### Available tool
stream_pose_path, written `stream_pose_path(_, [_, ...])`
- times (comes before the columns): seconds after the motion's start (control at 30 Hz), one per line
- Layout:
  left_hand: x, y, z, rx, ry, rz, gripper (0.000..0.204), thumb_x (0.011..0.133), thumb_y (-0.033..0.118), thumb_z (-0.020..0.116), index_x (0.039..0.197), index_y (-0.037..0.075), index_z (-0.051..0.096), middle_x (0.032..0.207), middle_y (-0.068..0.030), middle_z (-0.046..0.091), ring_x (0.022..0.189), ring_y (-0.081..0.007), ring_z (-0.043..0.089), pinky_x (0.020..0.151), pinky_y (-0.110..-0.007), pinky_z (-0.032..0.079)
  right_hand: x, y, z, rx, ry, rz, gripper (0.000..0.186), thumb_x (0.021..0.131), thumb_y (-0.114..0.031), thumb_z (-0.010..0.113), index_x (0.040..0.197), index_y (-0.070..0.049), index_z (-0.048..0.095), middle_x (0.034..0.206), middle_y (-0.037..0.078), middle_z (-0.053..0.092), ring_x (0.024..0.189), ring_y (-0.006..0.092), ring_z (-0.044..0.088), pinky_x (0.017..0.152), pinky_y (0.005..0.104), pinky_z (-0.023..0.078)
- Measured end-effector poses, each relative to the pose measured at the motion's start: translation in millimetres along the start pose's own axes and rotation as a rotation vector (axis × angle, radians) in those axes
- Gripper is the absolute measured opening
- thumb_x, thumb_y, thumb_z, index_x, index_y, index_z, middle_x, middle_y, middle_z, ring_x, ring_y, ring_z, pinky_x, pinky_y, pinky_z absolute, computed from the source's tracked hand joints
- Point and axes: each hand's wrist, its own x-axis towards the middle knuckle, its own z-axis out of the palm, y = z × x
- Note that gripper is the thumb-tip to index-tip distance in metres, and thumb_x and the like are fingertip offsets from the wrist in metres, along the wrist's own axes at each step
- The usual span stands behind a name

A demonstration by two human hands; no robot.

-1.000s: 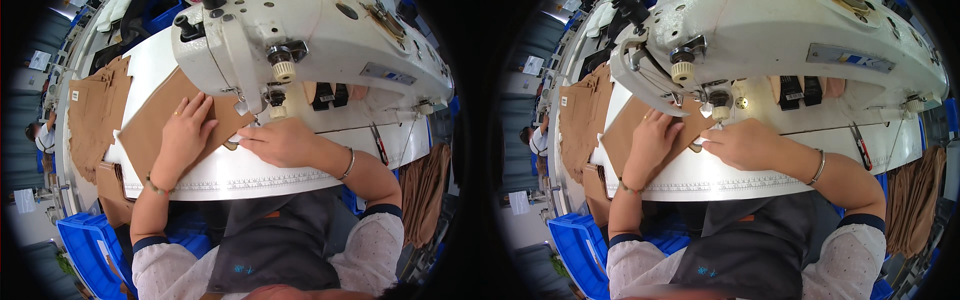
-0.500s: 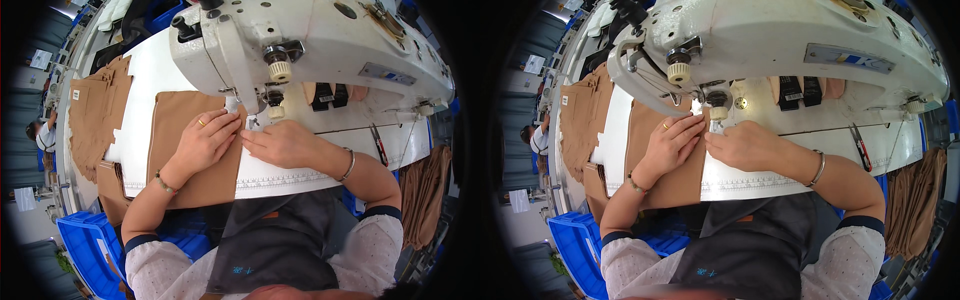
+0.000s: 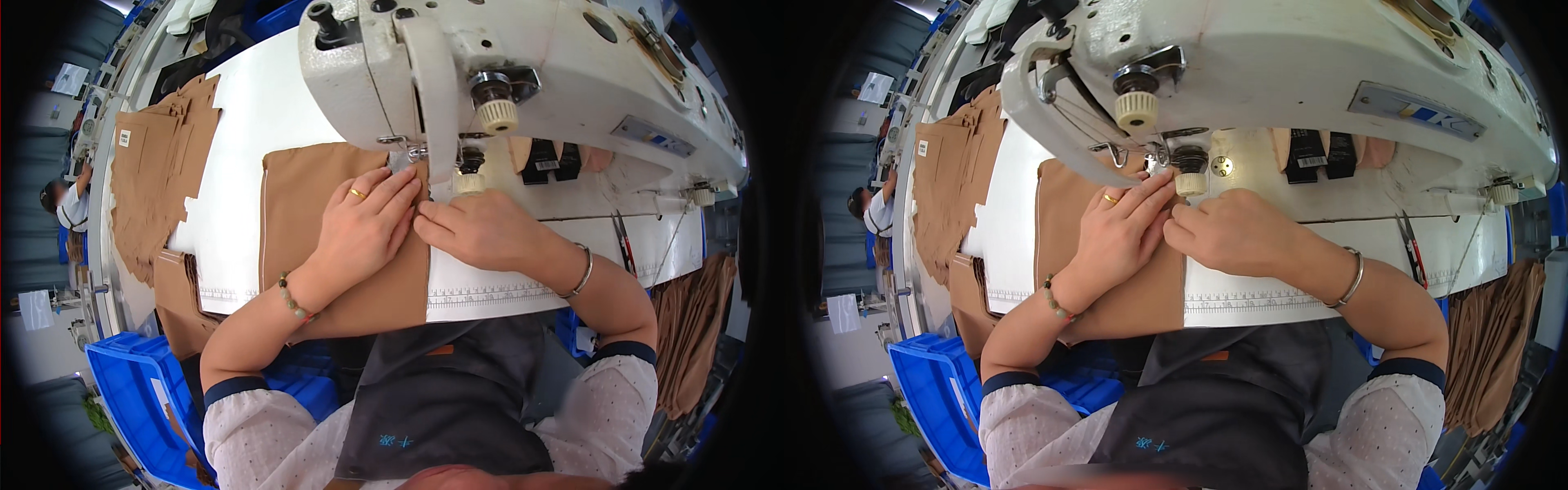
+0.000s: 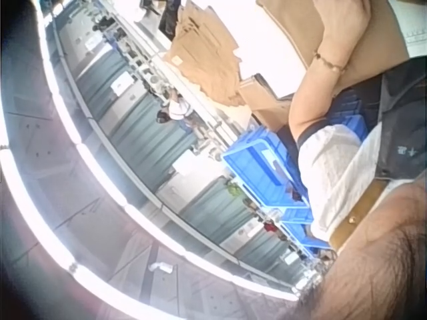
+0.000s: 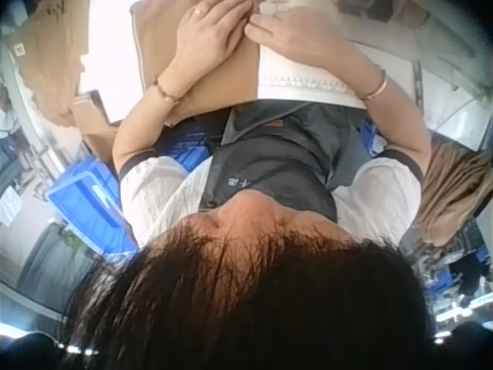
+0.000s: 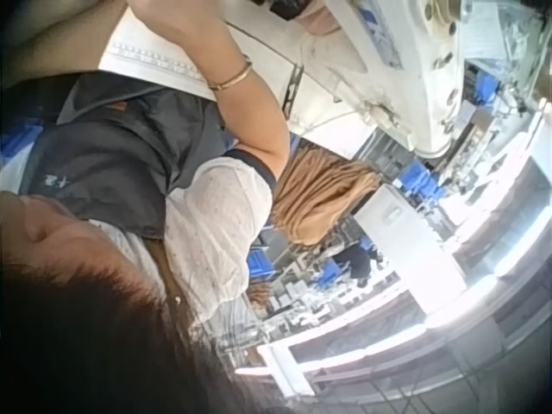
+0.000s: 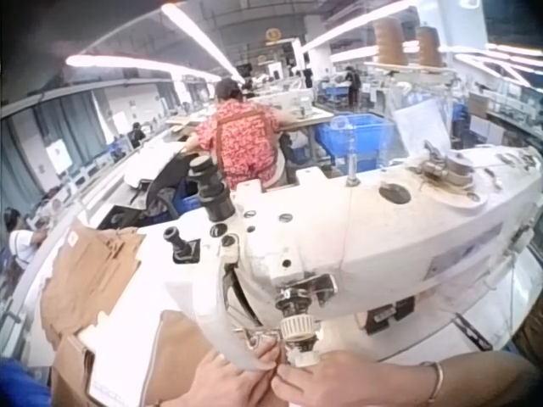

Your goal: Sewing and attaching labels to bag components using an industrial sewing machine.

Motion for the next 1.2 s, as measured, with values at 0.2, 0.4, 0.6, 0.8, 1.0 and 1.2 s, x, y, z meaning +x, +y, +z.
stream_pose_path(0.2, [3,1,3,0.006,0.014,-0.014,0.036,0.087,0.015,0.072,0.122,0.008,0.070,0.131,-0.0034,0.068,0.115,-0.0252,0.063,0.096,-0.039,0.049,0,1,-6,0.011,-0.067,0.027,0.010,0.077,-0.014,0.065,0.084,-0.007,0.061,0.078,0.003,0.056,0.063,0.0163,0.063,0.051,0.0315,0.049])
stream_pose_path(0.4, [2,2,5,0.002,0.014,-0.017,0.036,0.087,0.014,0.072,0.122,0.008,0.070,0.131,-0.0028,0.068,0.110,-0.0255,0.063,0.095,-0.039,0.049,-2,1,-8,0.009,-0.144,0.040,0.022,0.080,-0.013,0.067,0.100,-0.006,0.070,0.100,0.003,0.068,0.066,0.0171,0.064,0.050,0.0314,0.051])
stream_pose_path(0.6, [3,2,5,0.005,0.005,-0.003,0.037,0.088,0.013,0.071,0.124,0.007,0.068,0.133,-0.0044,0.066,0.112,-0.0259,0.062,0.095,-0.039,0.050,-5,-5,-9,-0.008,-0.134,0.063,0.022,0.080,-0.013,0.067,0.100,-0.004,0.070,0.101,0.006,0.069,0.066,0.0179,0.064,0.053,0.0324,0.052])
stream_pose_path(0.8, [-30,37,-18,0.072,-0.110,-0.067,0.046,0.088,0.016,0.071,0.133,0.007,0.063,0.141,-0.0080,0.060,0.123,-0.0302,0.059,0.101,-0.043,0.048,-27,-71,-38,0.074,-0.060,0.094,0.008,0.080,-0.014,0.067,0.082,-0.009,0.062,0.072,0.001,0.051,0.058,0.0137,0.057,0.049,0.0302,0.045])
stream_pose_path(1.0, [-106,98,-43,-0.130,-0.189,-0.124,0.052,0.085,0.029,0.078,0.131,0.009,0.065,0.143,-0.0074,0.060,0.137,-0.0296,0.051,0.114,-0.052,0.036,-96,-138,16,0.343,0.029,0.392,0.014,0.086,-0.013,0.074,0.099,-0.007,0.071,0.076,0.005,0.060,0.064,0.0197,0.063,0.057,0.0326,0.050])
stream_pose_path(1.2, [-129,100,-24,-0.117,-0.115,-0.077,0.074,0.077,0.045,0.083,0.138,0.009,0.059,0.148,-0.0089,0.056,0.142,-0.0316,0.047,0.120,-0.058,0.023,-91,-153,52,1.073,-0.004,1.025,0.017,0.094,-0.013,0.071,0.105,0.000,0.073,0.081,0.013,0.070,0.071,0.0200,0.066,0.069,0.0329,0.052])
